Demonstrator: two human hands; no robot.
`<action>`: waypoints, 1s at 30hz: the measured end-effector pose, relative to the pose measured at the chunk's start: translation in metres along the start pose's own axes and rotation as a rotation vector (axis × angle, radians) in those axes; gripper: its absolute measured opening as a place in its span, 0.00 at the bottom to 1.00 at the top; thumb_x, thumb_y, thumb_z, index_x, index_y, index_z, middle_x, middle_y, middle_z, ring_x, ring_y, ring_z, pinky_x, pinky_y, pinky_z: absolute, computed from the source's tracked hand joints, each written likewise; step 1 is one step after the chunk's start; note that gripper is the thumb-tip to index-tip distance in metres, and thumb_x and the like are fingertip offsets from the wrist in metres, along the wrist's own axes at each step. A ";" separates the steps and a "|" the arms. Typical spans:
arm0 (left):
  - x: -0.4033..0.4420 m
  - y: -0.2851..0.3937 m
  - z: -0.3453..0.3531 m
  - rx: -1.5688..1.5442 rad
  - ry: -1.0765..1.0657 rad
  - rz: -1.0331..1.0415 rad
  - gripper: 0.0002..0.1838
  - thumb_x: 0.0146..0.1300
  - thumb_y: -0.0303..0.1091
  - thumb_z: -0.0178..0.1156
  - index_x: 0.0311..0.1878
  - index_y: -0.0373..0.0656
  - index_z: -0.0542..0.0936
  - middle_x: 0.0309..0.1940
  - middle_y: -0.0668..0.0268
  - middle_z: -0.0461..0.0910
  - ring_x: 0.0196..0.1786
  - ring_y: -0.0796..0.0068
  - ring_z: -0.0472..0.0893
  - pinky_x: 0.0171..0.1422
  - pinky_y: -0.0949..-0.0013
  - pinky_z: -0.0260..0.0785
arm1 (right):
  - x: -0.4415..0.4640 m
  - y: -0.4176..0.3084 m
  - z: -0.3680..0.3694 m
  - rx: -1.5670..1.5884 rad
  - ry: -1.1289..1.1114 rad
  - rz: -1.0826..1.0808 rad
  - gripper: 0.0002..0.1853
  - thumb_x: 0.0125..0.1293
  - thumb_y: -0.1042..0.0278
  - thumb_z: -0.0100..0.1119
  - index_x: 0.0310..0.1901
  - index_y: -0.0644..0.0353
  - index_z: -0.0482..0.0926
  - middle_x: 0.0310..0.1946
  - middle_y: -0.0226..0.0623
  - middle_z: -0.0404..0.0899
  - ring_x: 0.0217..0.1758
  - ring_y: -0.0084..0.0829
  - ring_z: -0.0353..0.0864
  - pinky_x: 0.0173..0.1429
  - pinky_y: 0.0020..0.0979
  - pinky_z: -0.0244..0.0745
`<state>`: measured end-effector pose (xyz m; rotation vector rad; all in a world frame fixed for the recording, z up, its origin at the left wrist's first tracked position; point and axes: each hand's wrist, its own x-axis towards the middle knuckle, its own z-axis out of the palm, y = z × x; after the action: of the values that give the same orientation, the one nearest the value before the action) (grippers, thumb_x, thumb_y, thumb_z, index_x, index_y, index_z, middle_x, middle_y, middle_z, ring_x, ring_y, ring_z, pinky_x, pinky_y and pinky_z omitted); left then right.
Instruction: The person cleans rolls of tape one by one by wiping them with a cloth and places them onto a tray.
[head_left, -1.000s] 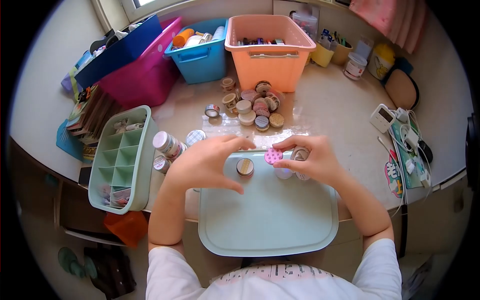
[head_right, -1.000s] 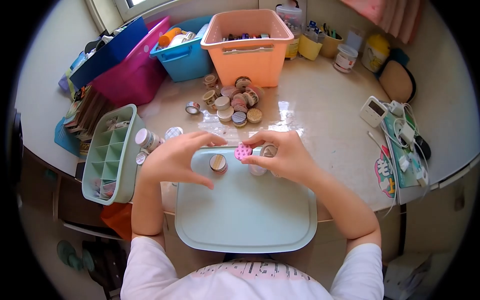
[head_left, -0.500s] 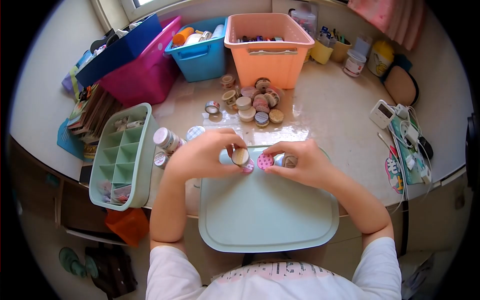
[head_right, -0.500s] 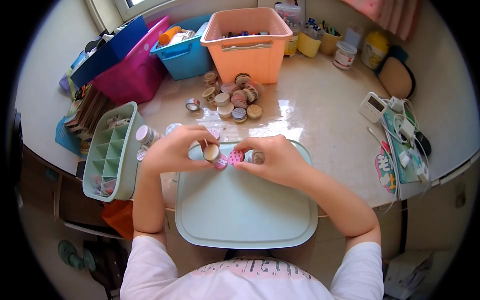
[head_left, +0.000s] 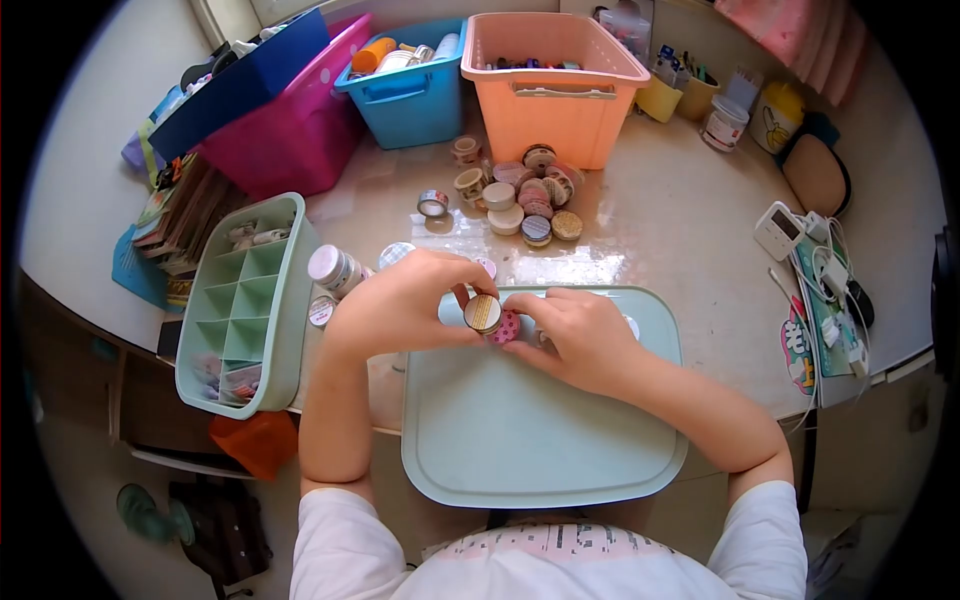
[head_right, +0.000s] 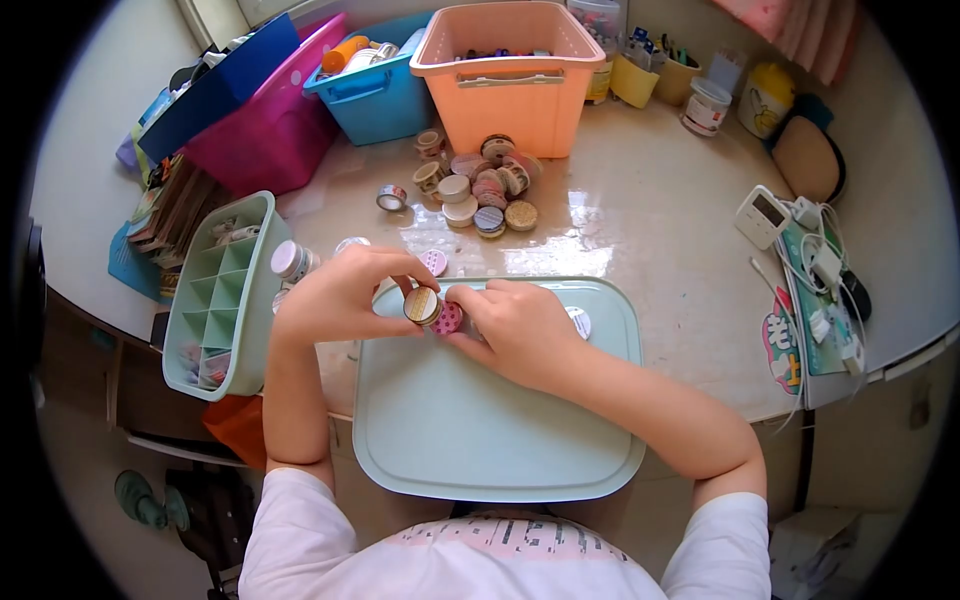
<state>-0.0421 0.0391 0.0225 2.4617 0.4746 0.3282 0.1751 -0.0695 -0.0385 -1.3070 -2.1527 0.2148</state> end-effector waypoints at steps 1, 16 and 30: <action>0.001 0.002 0.001 0.000 -0.001 0.001 0.23 0.47 0.31 0.78 0.48 0.37 0.84 0.40 0.58 0.86 0.42 0.65 0.86 0.48 0.65 0.78 | 0.000 0.000 0.000 -0.007 -0.006 -0.002 0.18 0.61 0.57 0.71 0.47 0.57 0.79 0.27 0.39 0.80 0.33 0.42 0.83 0.37 0.43 0.77; 0.013 0.001 0.017 0.028 -0.036 0.010 0.23 0.46 0.31 0.78 0.47 0.35 0.84 0.37 0.57 0.86 0.40 0.60 0.86 0.50 0.63 0.78 | -0.007 0.011 0.012 0.099 0.103 0.007 0.26 0.59 0.63 0.73 0.55 0.59 0.72 0.31 0.40 0.82 0.36 0.44 0.85 0.39 0.42 0.79; 0.008 0.002 0.011 -0.065 -0.074 -0.083 0.43 0.47 0.44 0.83 0.66 0.41 0.75 0.45 0.60 0.84 0.46 0.67 0.84 0.50 0.65 0.77 | 0.012 0.064 -0.041 0.192 0.268 0.321 0.19 0.61 0.59 0.74 0.49 0.59 0.84 0.43 0.40 0.87 0.40 0.41 0.87 0.46 0.38 0.82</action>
<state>-0.0308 0.0350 0.0157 2.3747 0.5245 0.2140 0.2431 -0.0338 -0.0279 -1.4709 -1.6525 0.3450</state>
